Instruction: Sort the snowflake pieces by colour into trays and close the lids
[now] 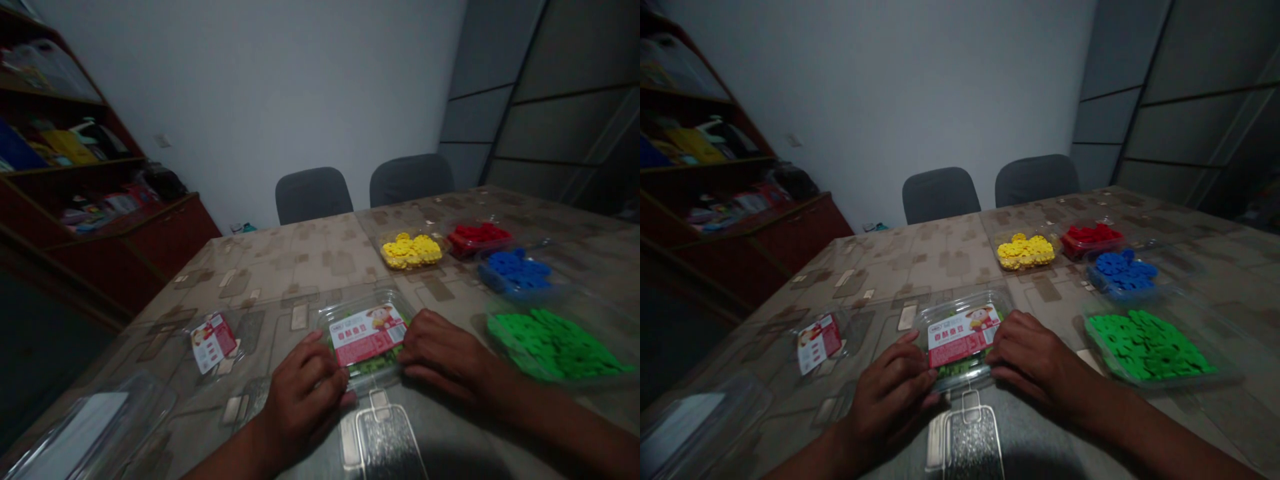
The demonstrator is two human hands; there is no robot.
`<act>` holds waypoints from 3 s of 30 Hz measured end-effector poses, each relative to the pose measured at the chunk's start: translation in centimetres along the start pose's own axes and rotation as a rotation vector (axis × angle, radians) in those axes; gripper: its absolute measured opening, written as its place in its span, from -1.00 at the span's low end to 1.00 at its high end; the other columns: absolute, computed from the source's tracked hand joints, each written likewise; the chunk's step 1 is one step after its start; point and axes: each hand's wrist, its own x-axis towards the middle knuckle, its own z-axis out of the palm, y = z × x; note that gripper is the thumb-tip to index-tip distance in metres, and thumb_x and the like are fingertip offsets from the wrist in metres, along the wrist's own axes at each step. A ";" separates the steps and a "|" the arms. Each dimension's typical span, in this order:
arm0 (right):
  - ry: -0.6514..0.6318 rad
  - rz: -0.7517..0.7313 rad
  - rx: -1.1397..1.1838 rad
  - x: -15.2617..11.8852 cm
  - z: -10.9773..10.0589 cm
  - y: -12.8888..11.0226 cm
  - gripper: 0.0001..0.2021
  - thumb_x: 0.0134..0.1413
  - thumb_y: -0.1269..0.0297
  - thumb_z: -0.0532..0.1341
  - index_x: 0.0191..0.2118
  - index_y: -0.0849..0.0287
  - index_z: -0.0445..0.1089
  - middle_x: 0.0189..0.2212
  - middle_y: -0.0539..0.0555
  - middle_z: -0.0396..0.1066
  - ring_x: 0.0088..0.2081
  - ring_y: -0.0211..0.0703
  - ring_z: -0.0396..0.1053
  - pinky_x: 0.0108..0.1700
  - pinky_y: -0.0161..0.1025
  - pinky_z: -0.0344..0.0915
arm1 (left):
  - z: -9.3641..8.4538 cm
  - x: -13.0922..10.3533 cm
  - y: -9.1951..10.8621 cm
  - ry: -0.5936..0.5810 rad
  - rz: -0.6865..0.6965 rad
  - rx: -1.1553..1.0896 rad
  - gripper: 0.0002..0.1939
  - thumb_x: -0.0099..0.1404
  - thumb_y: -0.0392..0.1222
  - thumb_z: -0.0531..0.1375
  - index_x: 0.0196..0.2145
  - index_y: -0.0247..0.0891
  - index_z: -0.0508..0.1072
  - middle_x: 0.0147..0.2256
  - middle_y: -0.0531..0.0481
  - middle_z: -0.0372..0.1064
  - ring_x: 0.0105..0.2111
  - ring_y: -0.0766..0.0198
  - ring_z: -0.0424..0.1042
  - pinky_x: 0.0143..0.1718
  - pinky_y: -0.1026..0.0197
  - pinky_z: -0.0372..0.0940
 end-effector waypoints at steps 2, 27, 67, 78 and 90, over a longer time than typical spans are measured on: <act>-0.002 -0.006 0.011 0.0 0.1 0.0 -0.90 0.32 0.35 0.12 -0.18 0.20 0.38 -0.32 0.07 0.38 -0.24 -0.16 0.29 -0.19 -0.18 0.28 | 0.1 0.0 0.2 0.010 0.010 -0.012 -0.91 0.23 -0.33 0.27 -0.28 -0.37 0.48 -0.50 -0.02 0.44 -0.39 0.20 0.43 -0.01 -0.14 0.41; -0.049 0.008 -0.033 0.0 -0.2 -0.4 -0.88 0.30 0.43 0.09 -0.13 0.19 0.35 -0.29 0.09 0.39 -0.23 -0.16 0.28 -0.14 -0.14 0.26 | 0.1 1.8 1.8 -0.070 -0.003 0.150 -0.87 0.18 -0.33 0.26 -0.27 -0.34 0.44 -0.36 -0.11 0.42 -0.35 0.16 0.40 -0.03 -0.15 0.38; 0.185 0.126 -0.214 -1.0 1.3 0.8 -0.82 0.26 0.48 0.10 -0.07 0.26 0.38 -0.12 0.24 0.30 -0.08 -0.05 0.30 -0.11 -0.09 0.38 | 2.1 1.7 -0.1 0.001 0.071 0.201 -0.96 0.27 -0.36 0.20 -0.29 -0.37 0.43 -0.51 -0.05 0.41 -0.46 0.19 0.32 -0.40 0.15 0.25; 0.188 -0.012 -0.190 0.9 2.5 -0.1 -0.84 0.32 0.37 0.10 -0.18 0.31 0.39 -0.30 0.16 0.36 -0.26 -0.13 0.28 -0.26 -0.21 0.33 | 2.6 2.6 -0.1 -0.015 0.104 0.249 -0.92 0.30 -0.28 0.20 -0.25 -0.34 0.46 -0.40 -0.08 0.50 -0.40 0.14 0.39 -0.35 0.13 0.25; 0.162 -0.020 -0.080 1.6 1.7 0.1 -0.82 0.32 0.41 0.10 -0.07 0.25 0.41 -0.17 0.17 0.42 -0.15 -0.15 0.32 -0.13 -0.19 0.36 | 2.2 2.7 -1.2 0.015 0.072 0.234 -0.87 0.37 -0.23 0.14 -0.32 -0.31 0.42 -0.56 0.01 0.33 -0.52 0.23 0.26 -0.47 0.20 0.17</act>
